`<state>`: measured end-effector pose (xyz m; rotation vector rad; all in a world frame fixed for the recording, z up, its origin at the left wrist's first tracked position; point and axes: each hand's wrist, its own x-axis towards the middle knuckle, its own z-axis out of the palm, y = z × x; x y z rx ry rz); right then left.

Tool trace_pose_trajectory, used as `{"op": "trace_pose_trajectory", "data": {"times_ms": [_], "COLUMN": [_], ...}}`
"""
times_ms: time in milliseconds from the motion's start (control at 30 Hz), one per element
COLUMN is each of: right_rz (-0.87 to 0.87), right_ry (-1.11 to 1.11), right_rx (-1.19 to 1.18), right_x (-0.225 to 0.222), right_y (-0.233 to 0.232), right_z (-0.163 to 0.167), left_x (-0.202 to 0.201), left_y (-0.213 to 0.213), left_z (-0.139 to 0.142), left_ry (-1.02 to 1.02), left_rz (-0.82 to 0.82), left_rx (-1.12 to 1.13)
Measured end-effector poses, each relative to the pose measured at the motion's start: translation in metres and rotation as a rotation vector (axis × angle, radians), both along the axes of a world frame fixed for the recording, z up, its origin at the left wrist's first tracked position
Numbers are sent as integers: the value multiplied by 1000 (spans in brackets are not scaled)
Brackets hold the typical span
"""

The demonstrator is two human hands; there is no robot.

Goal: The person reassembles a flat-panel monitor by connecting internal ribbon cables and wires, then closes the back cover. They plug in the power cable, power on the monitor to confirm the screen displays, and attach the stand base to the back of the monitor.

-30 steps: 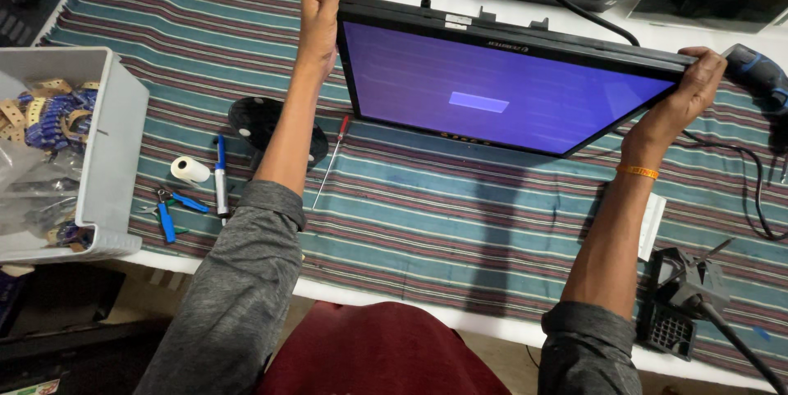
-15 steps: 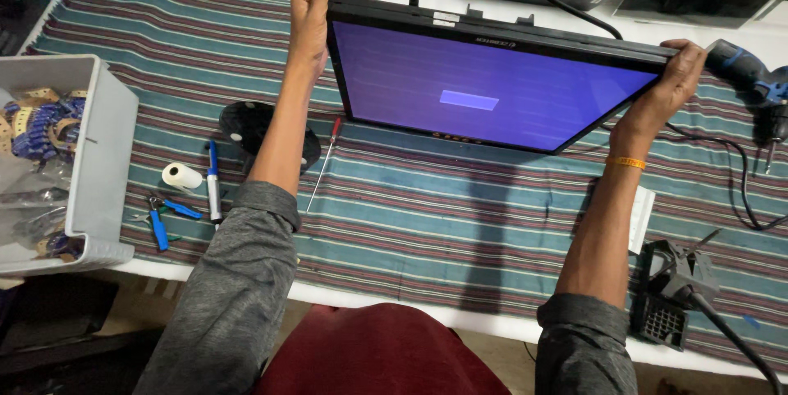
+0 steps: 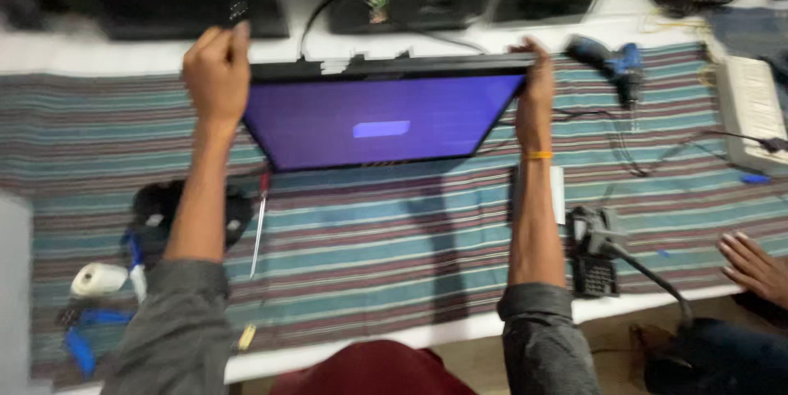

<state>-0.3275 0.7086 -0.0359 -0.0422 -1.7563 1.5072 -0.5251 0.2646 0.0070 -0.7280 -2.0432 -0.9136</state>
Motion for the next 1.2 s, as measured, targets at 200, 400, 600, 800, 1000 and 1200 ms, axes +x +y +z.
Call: {"op": "trace_pose_trajectory", "data": {"times_ms": [200,400,600,800,1000,1200], "right_rz": [307,170,-353,-232,-81,-82], "right_ry": [-21,-32,28,24,-264,-245], "right_rx": [-209,-156,337,1013,1046,1048], "right_x": [6,0,9,-7,-22,-24], "right_y": [1,6,-33,-123,-146,-139], "right_z": [10,1,24,66,93,86], "left_x": [4,-7,7,71,87,77], "left_y": [0,11,24,69,68,79], "left_z": [2,-13,0,13,28,15], "left_ry": [160,111,258,202,-43,-81], "left_rz": [128,206,218,56,-73,-82], "left_rx": [-68,-23,-79,-287,-145,-118]}}
